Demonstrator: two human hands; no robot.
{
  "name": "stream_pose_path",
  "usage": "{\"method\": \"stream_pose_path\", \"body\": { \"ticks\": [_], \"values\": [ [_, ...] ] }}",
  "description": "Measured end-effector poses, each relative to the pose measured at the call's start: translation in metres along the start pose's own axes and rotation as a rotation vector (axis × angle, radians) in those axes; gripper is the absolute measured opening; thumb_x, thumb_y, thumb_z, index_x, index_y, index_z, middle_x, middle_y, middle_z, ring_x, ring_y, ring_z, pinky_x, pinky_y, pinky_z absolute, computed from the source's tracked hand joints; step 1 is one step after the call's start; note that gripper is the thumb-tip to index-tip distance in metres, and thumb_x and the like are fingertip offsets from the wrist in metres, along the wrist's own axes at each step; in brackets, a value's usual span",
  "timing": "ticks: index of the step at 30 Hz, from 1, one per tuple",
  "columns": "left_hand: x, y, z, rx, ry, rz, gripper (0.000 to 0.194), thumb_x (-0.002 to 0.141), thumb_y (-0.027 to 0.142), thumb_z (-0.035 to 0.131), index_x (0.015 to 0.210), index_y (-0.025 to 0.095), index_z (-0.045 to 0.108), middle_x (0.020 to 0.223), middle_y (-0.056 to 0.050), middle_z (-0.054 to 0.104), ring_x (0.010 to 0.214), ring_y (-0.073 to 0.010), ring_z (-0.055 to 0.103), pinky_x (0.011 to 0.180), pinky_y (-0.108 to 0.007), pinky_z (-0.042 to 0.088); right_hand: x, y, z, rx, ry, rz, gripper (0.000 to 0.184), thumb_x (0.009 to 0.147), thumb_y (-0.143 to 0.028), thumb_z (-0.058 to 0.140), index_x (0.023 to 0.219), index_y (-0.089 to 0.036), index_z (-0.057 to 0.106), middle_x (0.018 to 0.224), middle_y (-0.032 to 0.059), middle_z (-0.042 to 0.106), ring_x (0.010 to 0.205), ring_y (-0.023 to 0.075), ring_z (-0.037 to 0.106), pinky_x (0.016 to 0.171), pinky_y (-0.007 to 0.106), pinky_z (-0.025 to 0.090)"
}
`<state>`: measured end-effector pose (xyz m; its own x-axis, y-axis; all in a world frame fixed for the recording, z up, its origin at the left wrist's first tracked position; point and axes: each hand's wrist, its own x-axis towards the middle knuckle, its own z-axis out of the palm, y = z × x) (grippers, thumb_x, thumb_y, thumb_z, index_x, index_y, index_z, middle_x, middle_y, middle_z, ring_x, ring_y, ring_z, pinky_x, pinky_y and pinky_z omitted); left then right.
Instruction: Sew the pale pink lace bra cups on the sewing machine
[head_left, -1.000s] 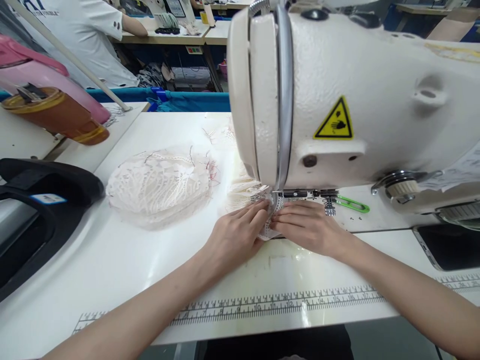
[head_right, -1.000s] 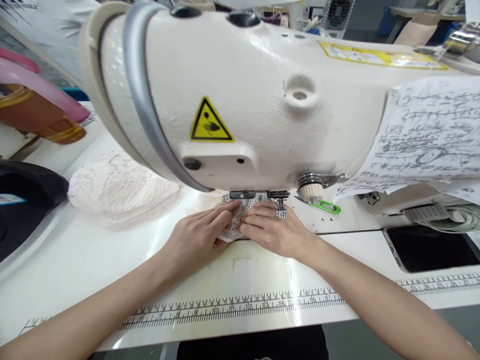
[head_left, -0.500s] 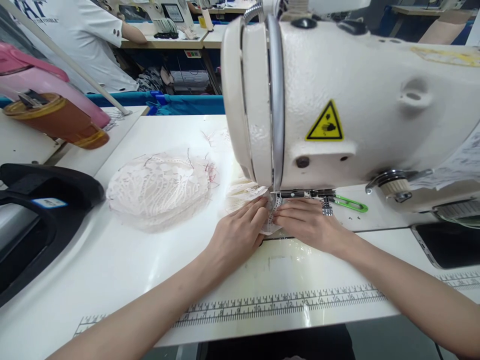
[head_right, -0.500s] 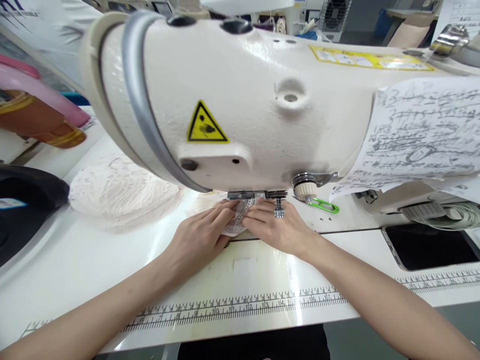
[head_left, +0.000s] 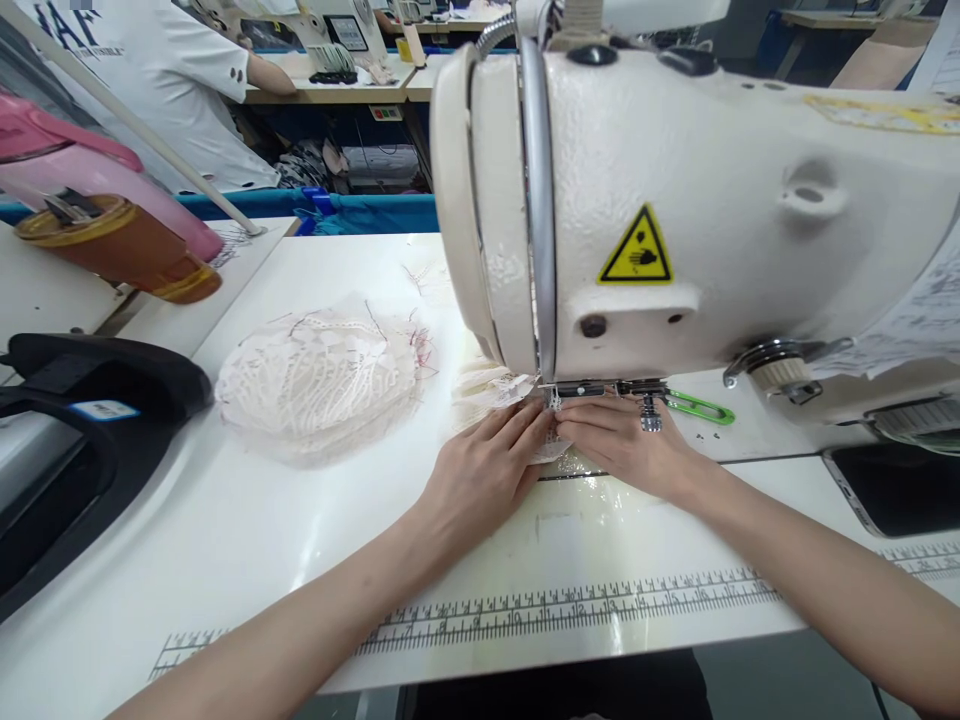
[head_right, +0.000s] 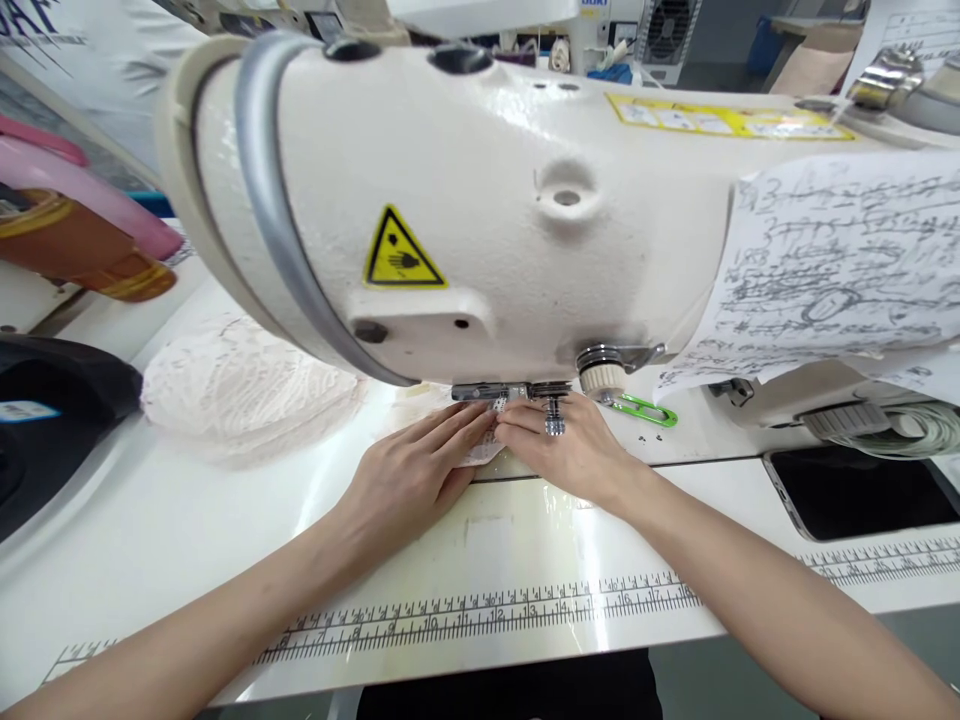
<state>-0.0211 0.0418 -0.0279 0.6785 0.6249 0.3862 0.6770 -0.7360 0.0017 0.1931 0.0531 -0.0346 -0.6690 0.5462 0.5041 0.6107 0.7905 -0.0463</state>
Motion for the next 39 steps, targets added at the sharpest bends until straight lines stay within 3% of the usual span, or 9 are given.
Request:
{"method": "stream_pose_path", "body": {
  "ticks": [3,7,17,24,28,31,34,39],
  "values": [
    [0.0,0.0,0.0,0.005,-0.006,0.021,0.036,0.093,0.021,0.045,0.126,0.01,0.056,0.128,-0.012,0.061,0.11,-0.0266,0.063,0.088,-0.041,0.057,0.002,-0.004,-0.006,-0.106,0.047,0.048,0.016,0.09,-0.013,0.051,0.087,-0.021,0.063,0.097,-0.0029,0.071,0.08,0.0122,0.063,0.061,0.029,0.04],
    [0.001,0.001,0.0,0.003,-0.016,0.016,0.037,0.094,0.022,0.045,0.127,0.011,0.056,0.129,-0.013,0.06,0.111,-0.0275,0.062,0.088,-0.042,0.057,0.0,-0.004,-0.007,-0.114,0.044,0.094,0.021,0.092,-0.015,0.047,0.084,-0.024,0.063,0.087,-0.0031,0.07,0.076,0.0135,0.06,0.062,0.031,0.037],
    [0.004,-0.005,0.005,-0.019,-0.041,0.022,0.039,0.095,0.022,0.044,0.131,0.012,0.053,0.134,-0.014,0.056,0.116,-0.0285,0.059,0.091,-0.044,0.055,0.005,-0.005,-0.01,0.029,0.059,0.209,0.026,0.095,-0.017,0.04,0.091,-0.025,0.064,0.082,-0.0018,0.066,0.075,0.0133,0.057,0.07,0.029,0.047],
    [0.002,-0.008,0.005,-0.071,-0.02,0.145,0.032,0.097,0.014,0.04,0.124,0.012,0.057,0.132,-0.01,0.058,0.124,-0.0221,0.054,0.101,-0.04,0.05,0.003,0.0,-0.001,0.0,0.065,0.2,0.025,0.094,-0.015,0.042,0.091,-0.025,0.065,0.082,-0.0011,0.066,0.071,0.014,0.057,0.066,0.03,0.049],
    [0.002,-0.01,-0.001,-0.048,-0.041,0.16,0.029,0.097,0.015,0.039,0.115,0.01,0.061,0.127,-0.011,0.061,0.12,-0.0225,0.057,0.1,-0.039,0.052,0.002,-0.002,-0.003,-0.124,-0.035,0.122,0.025,0.09,-0.008,0.047,0.098,-0.023,0.065,0.097,0.0005,0.069,0.078,0.0141,0.06,0.064,0.029,0.046],
    [0.003,-0.013,-0.004,-0.053,-0.024,0.146,0.028,0.097,0.016,0.038,0.109,0.012,0.062,0.124,-0.01,0.064,0.116,-0.0218,0.06,0.099,-0.038,0.052,0.004,-0.003,-0.001,-0.099,-0.102,0.056,0.031,0.089,-0.002,0.044,0.1,-0.021,0.065,0.101,0.0026,0.068,0.086,0.0139,0.06,0.071,0.028,0.047],
    [0.004,-0.014,-0.005,-0.053,-0.012,0.15,0.028,0.096,0.015,0.037,0.106,0.012,0.063,0.122,-0.01,0.065,0.113,-0.0215,0.062,0.098,-0.037,0.053,0.005,-0.006,0.005,-0.071,-0.106,0.064,0.029,0.091,-0.005,0.043,0.102,-0.02,0.066,0.1,0.0038,0.067,0.09,0.0142,0.059,0.078,0.029,0.047],
    [0.004,-0.014,-0.004,-0.048,0.008,0.14,0.025,0.094,0.013,0.038,0.101,0.013,0.062,0.116,-0.01,0.068,0.112,-0.0211,0.063,0.098,-0.036,0.053,0.006,-0.013,0.01,-0.013,-0.053,0.072,0.023,0.093,-0.014,0.045,0.095,-0.021,0.067,0.093,0.0024,0.068,0.089,0.014,0.058,0.075,0.027,0.047]
  ]
}}
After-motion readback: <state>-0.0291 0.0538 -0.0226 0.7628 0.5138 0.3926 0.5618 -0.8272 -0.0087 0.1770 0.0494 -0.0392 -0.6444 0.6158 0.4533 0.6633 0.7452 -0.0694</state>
